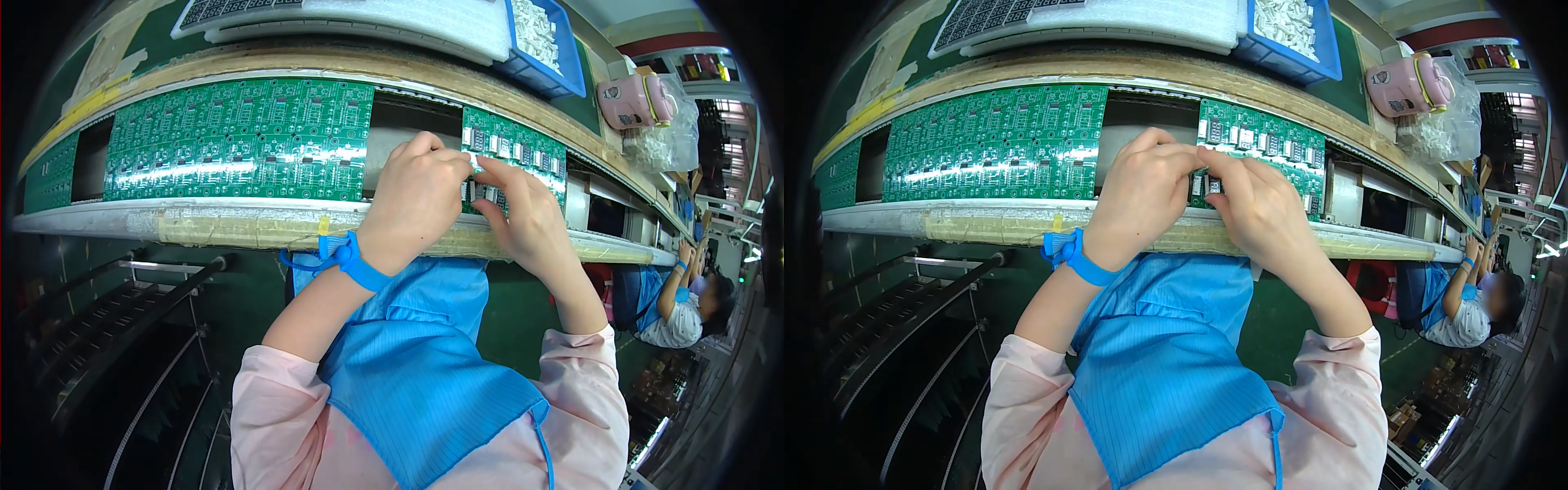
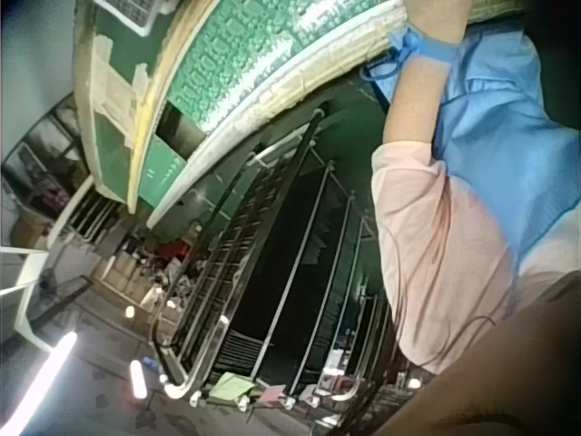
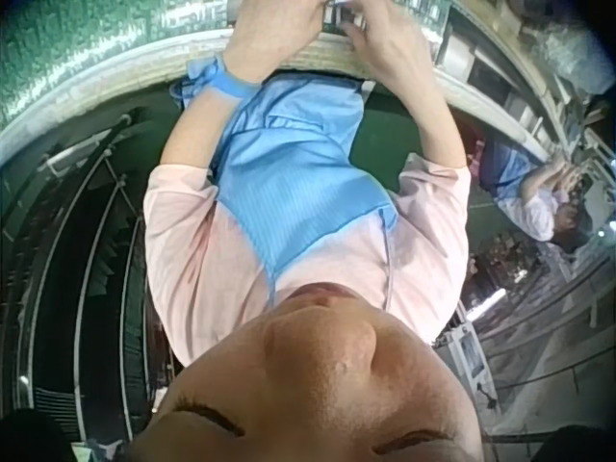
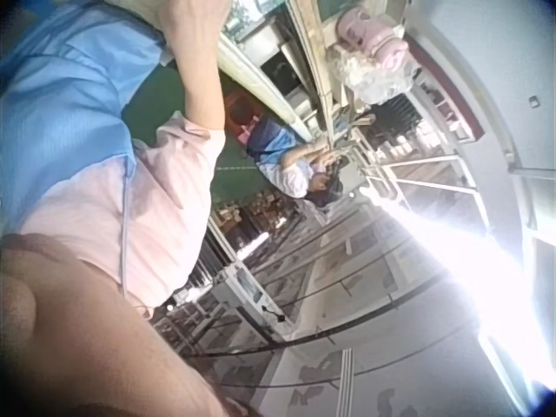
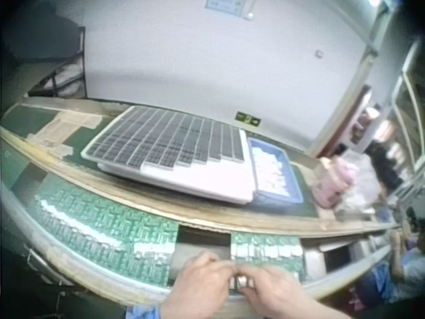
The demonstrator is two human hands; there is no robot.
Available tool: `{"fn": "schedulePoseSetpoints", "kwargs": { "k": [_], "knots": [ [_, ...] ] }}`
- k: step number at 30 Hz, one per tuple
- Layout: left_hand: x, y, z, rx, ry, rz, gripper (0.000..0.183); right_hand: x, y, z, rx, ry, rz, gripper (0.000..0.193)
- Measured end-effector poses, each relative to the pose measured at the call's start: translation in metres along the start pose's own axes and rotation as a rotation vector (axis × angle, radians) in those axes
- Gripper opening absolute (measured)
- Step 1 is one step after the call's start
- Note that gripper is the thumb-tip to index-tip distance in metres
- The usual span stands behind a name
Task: The person places small white and black electronic components onto green circuit boards at a workstation. They pick components from trays and carefully insert them into designated slots on the boards, repeating the process across multiple boards.
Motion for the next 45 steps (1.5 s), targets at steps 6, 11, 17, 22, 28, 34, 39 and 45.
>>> {"fn": "schedulePoseSetpoints", "kwargs": {
  "k": [6, 11, 17, 22, 28, 34, 39, 45],
  "knots": [
    [-0.001, 0.000, 0.000, 0.006, -0.007, -0.008, 0.019, -0.002, 0.006, -0.006, 0.031, -0.046, -0.025, 0.022],
    [-0.001, 0.000, -0.001, 0.019, -0.001, -0.006, 0.019, -0.001, 0.006, -0.008, 0.056, 0.001, 0.027, 0.020],
    [-0.001, 0.000, 0.000, 0.019, -0.007, -0.015, 0.020, 0.000, 0.010, -0.013, 0.078, 0.033, 0.036, 0.020],
    [-0.002, 0.000, -0.001, 0.030, -0.007, -0.015, 0.020, 0.000, 0.014, -0.016, 0.093, 0.047, 0.070, 0.019],
    [-0.001, 0.000, 0.000, 0.025, -0.012, 0.003, 0.018, 0.001, 0.017, -0.019, 0.144, 0.067, 0.102, 0.019],
    [-0.002, 0.000, 0.000, 0.026, -0.016, 0.021, 0.018, 0.001, 0.017, -0.018, 0.126, 0.053, 0.076, 0.020],
    [-0.002, 0.000, 0.000, 0.030, -0.022, 0.015, 0.018, 0.003, 0.017, -0.016, 0.129, 0.059, 0.112, 0.020],
    [-0.001, -0.001, -0.001, 0.034, -0.027, 0.009, 0.019, 0.001, 0.018, -0.016, 0.112, 0.030, 0.072, 0.021]
  ]
}}
Point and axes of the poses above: each hand's wrist, its own z-axis towards the middle knuckle, its own y-axis out of the palm, x = y × z, the point moved 5 cm from there along z, towards the middle knuckle, and after that the axes turned 15 degrees about -z, right-handed, at the moved point
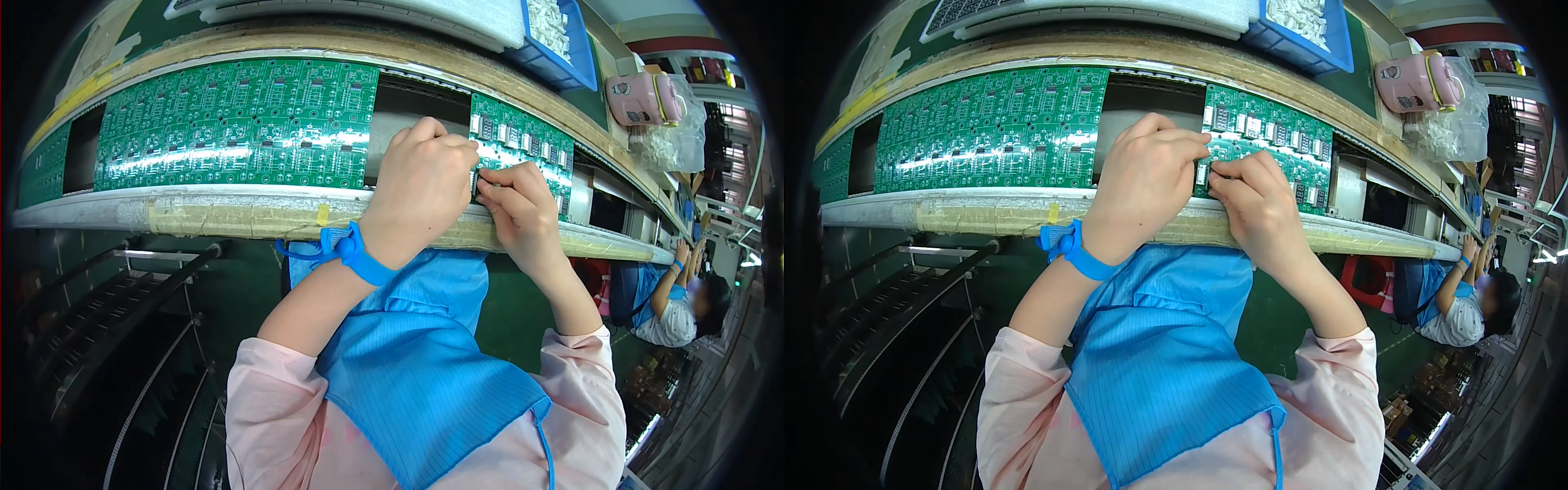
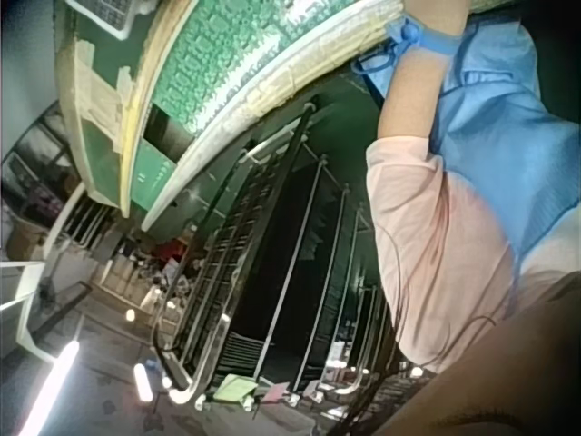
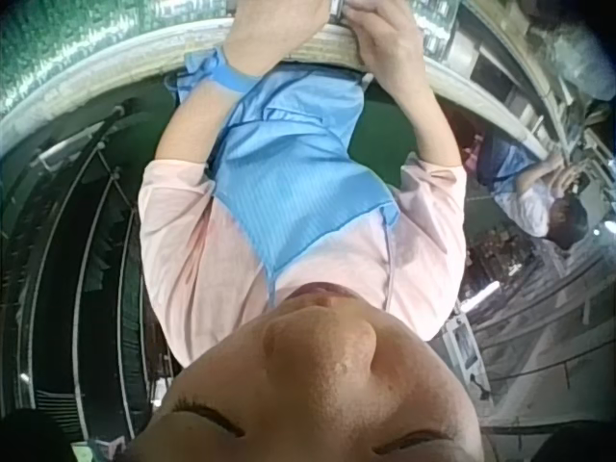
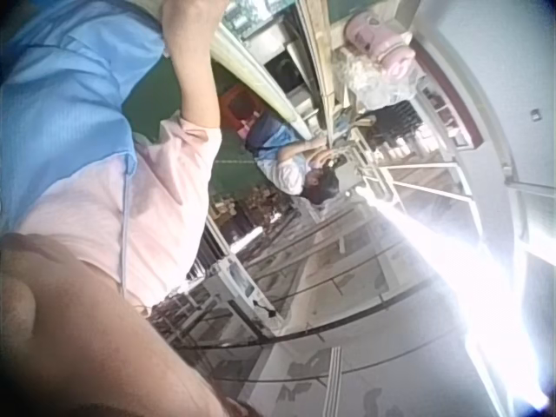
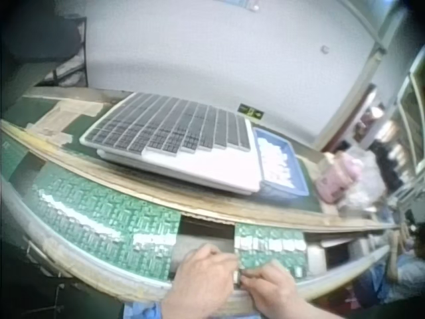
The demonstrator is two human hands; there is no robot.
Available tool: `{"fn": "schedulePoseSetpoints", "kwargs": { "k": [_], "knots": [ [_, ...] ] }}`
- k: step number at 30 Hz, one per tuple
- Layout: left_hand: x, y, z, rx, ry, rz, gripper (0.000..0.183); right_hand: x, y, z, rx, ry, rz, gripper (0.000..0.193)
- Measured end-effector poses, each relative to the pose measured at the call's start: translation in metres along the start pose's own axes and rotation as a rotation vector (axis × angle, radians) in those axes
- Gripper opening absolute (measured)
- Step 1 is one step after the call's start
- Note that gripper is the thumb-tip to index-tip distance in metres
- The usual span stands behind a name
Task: The person places small white and black electronic components onto green circuit boards at a workstation. They pick components from trays and carefully insert them into designated slots on the boards, repeating the process across multiple boards.
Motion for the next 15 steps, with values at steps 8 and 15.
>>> {"fn": "schedulePoseSetpoints", "kwargs": {
  "k": [8, 15],
  "knots": [
    [0.003, -0.002, 0.000, -0.028, 0.020, 0.020, 0.020, -0.002, -0.020, 0.016, -0.123, -0.002, -0.074, 0.018],
    [0.023, 0.001, -0.003, -0.152, 0.202, 0.098, 0.018, 0.035, -0.012, -0.013, -0.037, 0.160, 0.208, 0.020]
  ]
}}
Point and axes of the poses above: each hand's wrist, its own z-axis towards the middle knuckle, its own y-axis out of the palm, x = y × z, the point moved 5 cm from there along z, towards the middle knuckle, and after that the axes turned 15 degrees about -z, right-handed, at the moved point
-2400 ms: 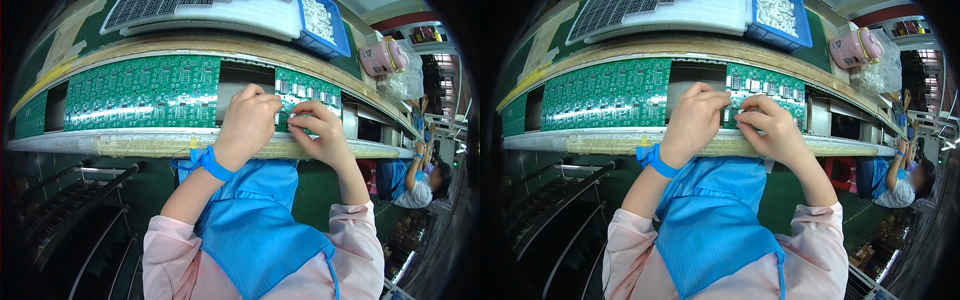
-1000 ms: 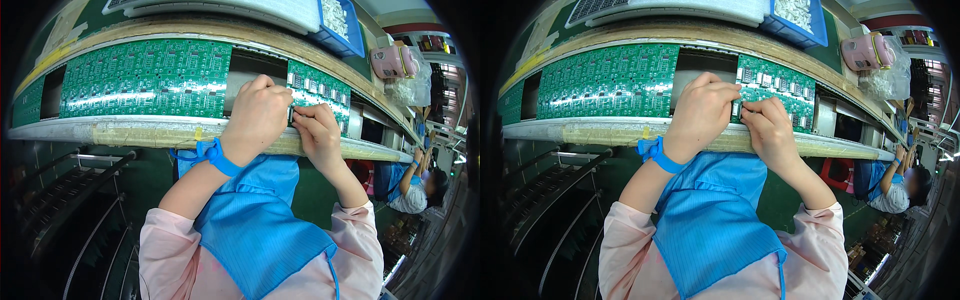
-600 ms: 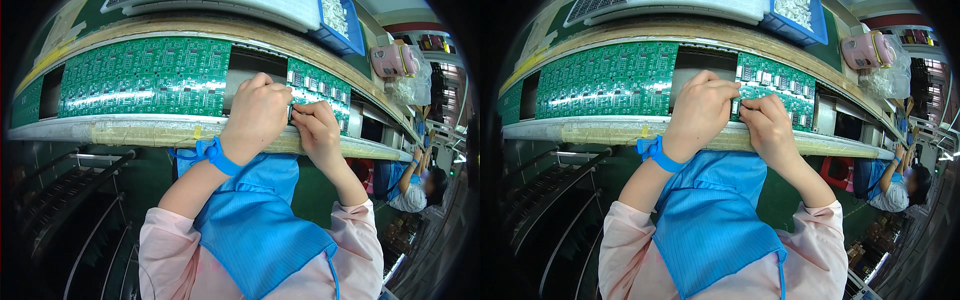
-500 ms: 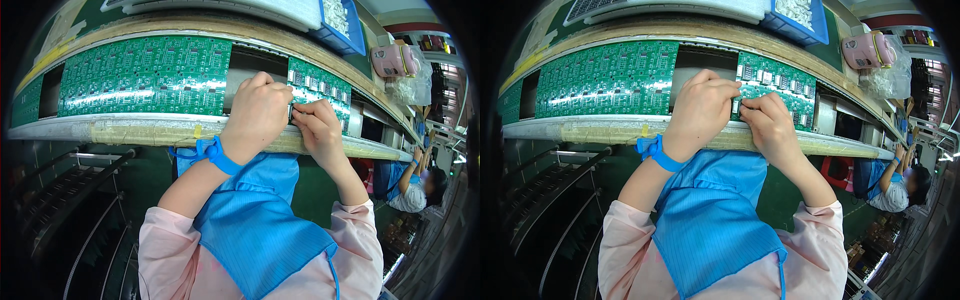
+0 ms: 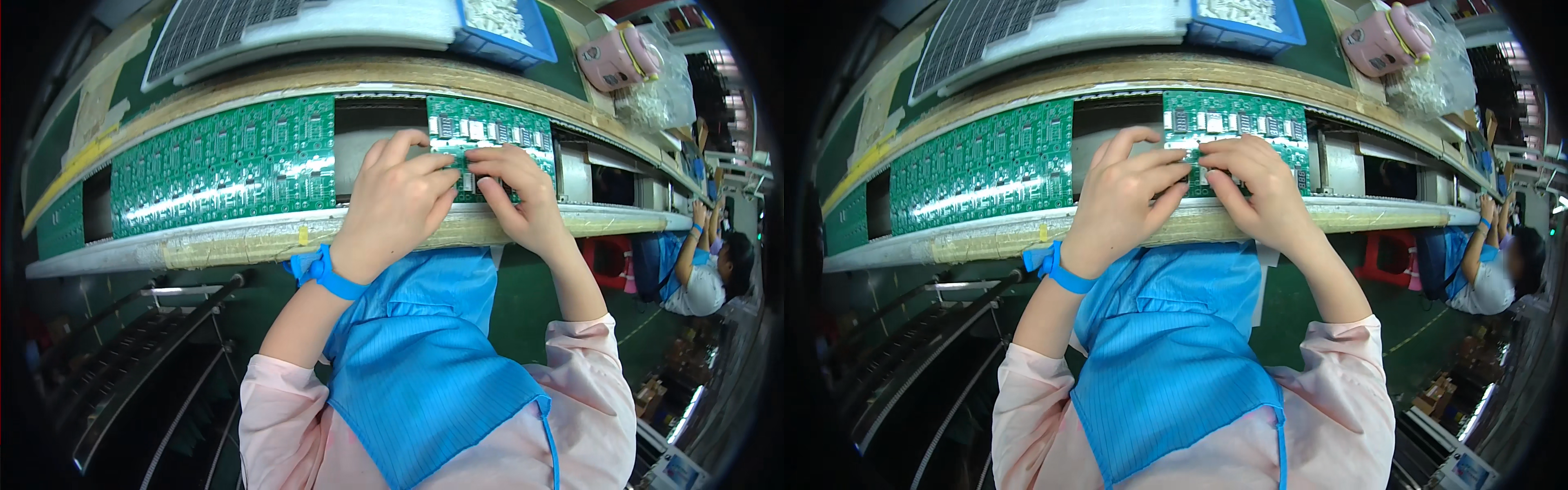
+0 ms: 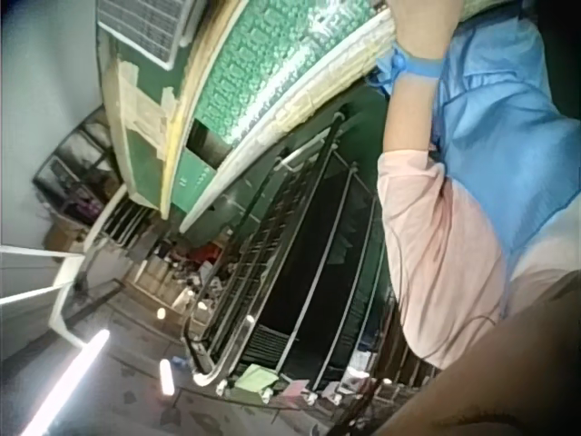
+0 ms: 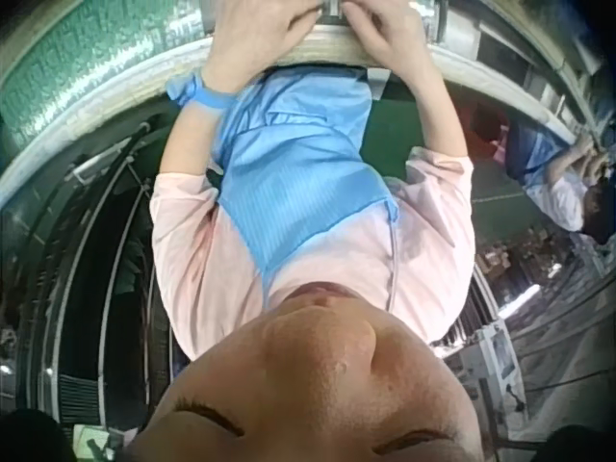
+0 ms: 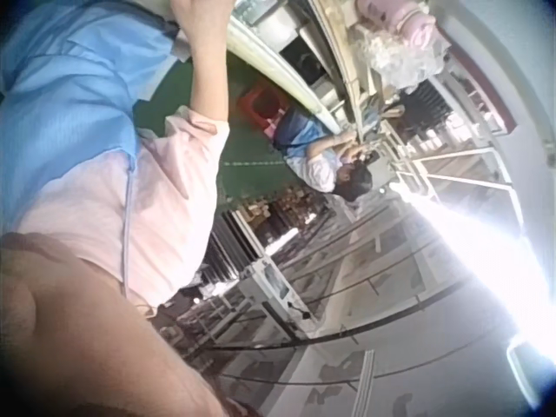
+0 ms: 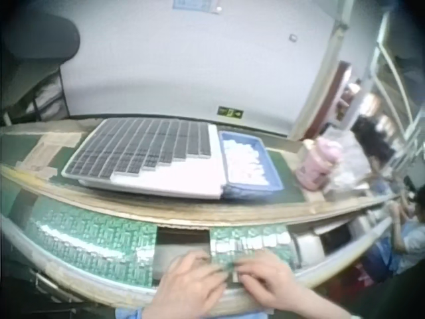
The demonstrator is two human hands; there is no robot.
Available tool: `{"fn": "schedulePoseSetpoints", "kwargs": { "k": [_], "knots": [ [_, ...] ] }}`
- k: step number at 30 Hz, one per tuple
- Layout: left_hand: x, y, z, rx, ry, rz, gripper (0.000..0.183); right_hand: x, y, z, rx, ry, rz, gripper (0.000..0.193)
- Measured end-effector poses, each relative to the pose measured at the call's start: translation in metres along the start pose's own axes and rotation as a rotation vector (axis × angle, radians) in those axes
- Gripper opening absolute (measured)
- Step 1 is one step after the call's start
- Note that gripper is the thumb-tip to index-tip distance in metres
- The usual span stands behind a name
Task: The person places small white and black electronic components onto green circuit boards at a workstation. They pick components from trays and carefully insert them into designated slots on the boards, repeating the process across multiple boards.
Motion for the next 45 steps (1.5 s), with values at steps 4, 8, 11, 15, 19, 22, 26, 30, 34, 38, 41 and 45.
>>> {"fn": "schedulePoseSetpoints", "kwargs": {
  "k": [4, 8, 11, 15, 19, 22, 26, 30, 34, 38, 41, 45],
  "knots": [
    [0.004, 0.002, 0.002, -0.118, 0.038, 0.096, 0.021, 0.006, 0.006, -0.010, 0.011, 0.062, -0.003, 0.024],
    [0.007, 0.004, 0.009, -0.170, 0.104, 0.155, 0.019, 0.007, 0.011, -0.014, 0.072, 0.095, 0.001, 0.023],
    [0.008, 0.004, 0.014, -0.236, 0.114, 0.130, 0.020, 0.010, 0.014, -0.015, 0.140, 0.081, 0.006, 0.020],
    [0.005, 0.004, 0.023, -0.349, 0.097, 0.047, 0.021, 0.013, 0.018, -0.013, 0.164, 0.082, 0.019, 0.019],
    [0.006, 0.007, 0.030, -0.437, 0.056, 0.046, 0.018, 0.015, 0.023, -0.015, 0.178, 0.078, 0.010, 0.017],
    [0.012, 0.009, 0.035, -0.485, 0.040, 0.082, 0.016, 0.015, 0.024, -0.016, 0.189, 0.074, 0.009, 0.014],
    [0.016, 0.011, 0.039, -0.520, 0.029, 0.113, 0.015, 0.015, 0.024, -0.016, 0.196, 0.075, 0.033, 0.012],
    [0.014, 0.012, 0.042, -0.529, 0.019, 0.101, 0.015, 0.016, 0.025, -0.017, 0.192, 0.085, 0.031, 0.014],
    [0.017, 0.014, 0.043, -0.543, 0.004, 0.143, 0.014, 0.015, 0.025, -0.018, 0.203, 0.089, 0.021, 0.014],
    [0.017, 0.015, 0.045, -0.554, 0.004, 0.155, 0.017, 0.015, 0.024, -0.017, 0.226, 0.087, 0.033, 0.014],
    [0.015, 0.015, 0.044, -0.534, -0.005, 0.160, 0.019, 0.015, 0.026, -0.019, 0.234, 0.091, 0.051, 0.014],
    [0.018, 0.016, 0.042, -0.497, -0.050, 0.182, 0.019, 0.016, 0.026, -0.018, 0.219, 0.092, 0.051, 0.015]
  ]
}}
Point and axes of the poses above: each hand's wrist, its own z-axis towards the middle knuckle, its own y-axis out of the palm, x = y × z, the point moved 5 cm from there along z, towards the middle knuckle, and after that the axes turned 15 degrees about -z, right-handed, at the moved point
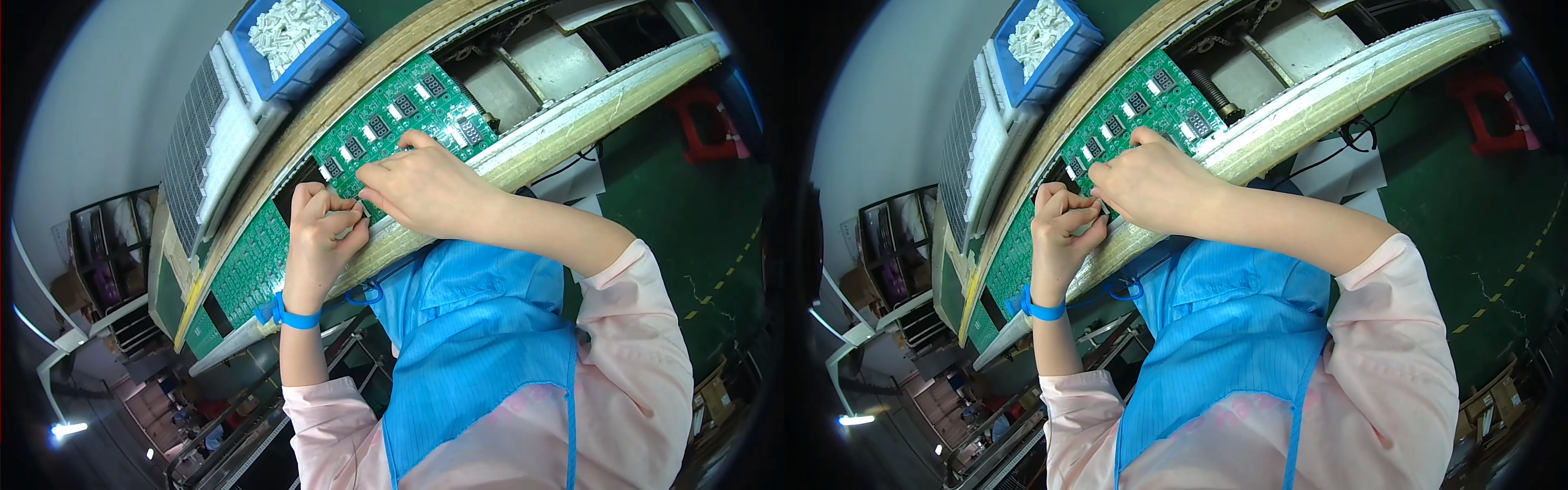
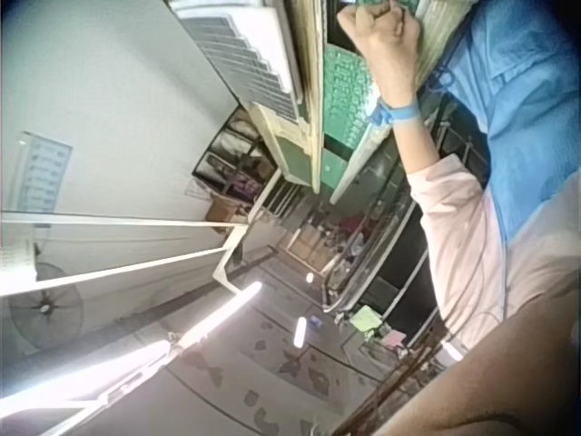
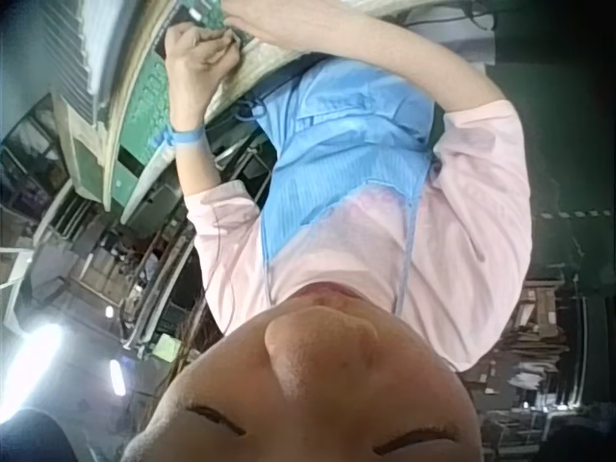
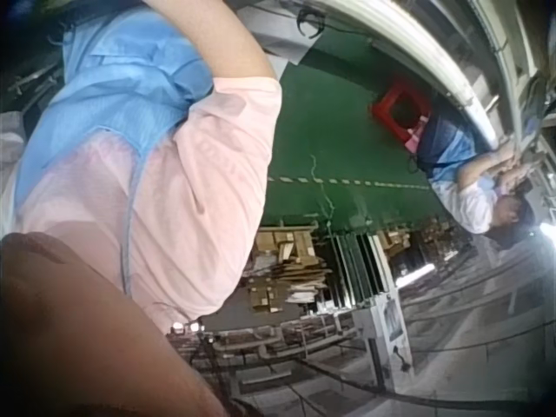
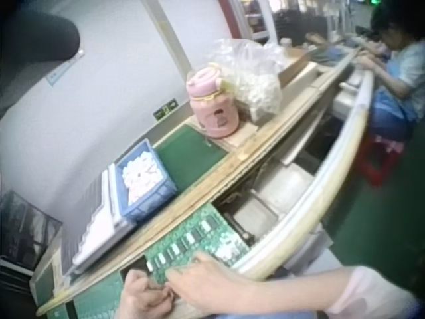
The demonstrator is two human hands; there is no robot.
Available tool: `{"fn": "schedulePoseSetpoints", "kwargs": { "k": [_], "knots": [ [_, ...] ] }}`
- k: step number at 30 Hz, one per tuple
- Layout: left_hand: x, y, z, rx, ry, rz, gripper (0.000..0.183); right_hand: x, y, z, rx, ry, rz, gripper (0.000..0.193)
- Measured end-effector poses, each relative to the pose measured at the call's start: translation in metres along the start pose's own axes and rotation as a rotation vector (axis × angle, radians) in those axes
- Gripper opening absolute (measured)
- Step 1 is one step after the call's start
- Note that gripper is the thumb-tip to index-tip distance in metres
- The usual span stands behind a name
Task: The person places small white and black electronic components onto green circuit boards at a workstation. They pick components from trays and carefully insert them into designated slots on the boards, repeating the process across multiple boards.
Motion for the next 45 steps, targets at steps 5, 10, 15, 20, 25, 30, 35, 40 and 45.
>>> {"fn": "schedulePoseSetpoints", "kwargs": {
  "k": [5, 10, 15, 20, 25, 30, 35, 40, 45],
  "knots": [
    [0.004, -0.002, 0.004, -0.046, 0.028, 0.029, 0.020, -0.002, -0.002, 0.002, 0.000, -0.013, -0.031, 0.017],
    [0.000, -0.004, 0.004, -0.059, 0.033, 0.017, 0.019, -0.002, -0.003, 0.002, -0.026, 0.010, -0.027, 0.017],
    [0.006, 0.003, 0.002, -0.026, 0.045, 0.113, 0.016, 0.000, 0.002, 0.000, -0.007, 0.010, -0.016, 0.015],
    [-0.003, -0.002, 0.004, -0.078, -0.009, 0.033, 0.021, 0.001, 0.000, -0.001, -0.015, 0.018, 0.034, 0.012],
    [-0.002, -0.004, 0.006, -0.124, -0.015, 0.028, 0.018, 0.000, -0.003, -0.001, -0.024, 0.036, 0.059, 0.006],
    [0.001, -0.005, 0.009, -0.153, -0.012, 0.051, 0.019, -0.001, -0.004, -0.001, -0.029, 0.026, 0.068, 0.004],
    [0.008, 0.000, 0.012, -0.155, -0.041, 0.121, 0.019, 0.000, -0.004, -0.002, -0.020, 0.034, 0.087, 0.005],
    [0.008, 0.002, 0.011, -0.147, -0.074, 0.130, 0.018, 0.001, -0.005, -0.003, -0.016, 0.022, 0.074, 0.006],
    [0.013, -0.004, 0.001, -0.210, -0.041, 0.325, 0.022, 0.001, -0.004, -0.003, 0.003, 0.049, 0.057, 0.013]
  ]
}}
Point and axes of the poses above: each hand's wrist, its own z-axis towards the middle knuckle, its own y-axis out of the palm, x = y × z, the point moved 5 cm from there along z, towards the middle knuckle, and after that the axes turned 15 degrees about -z, right-handed, at the moved point
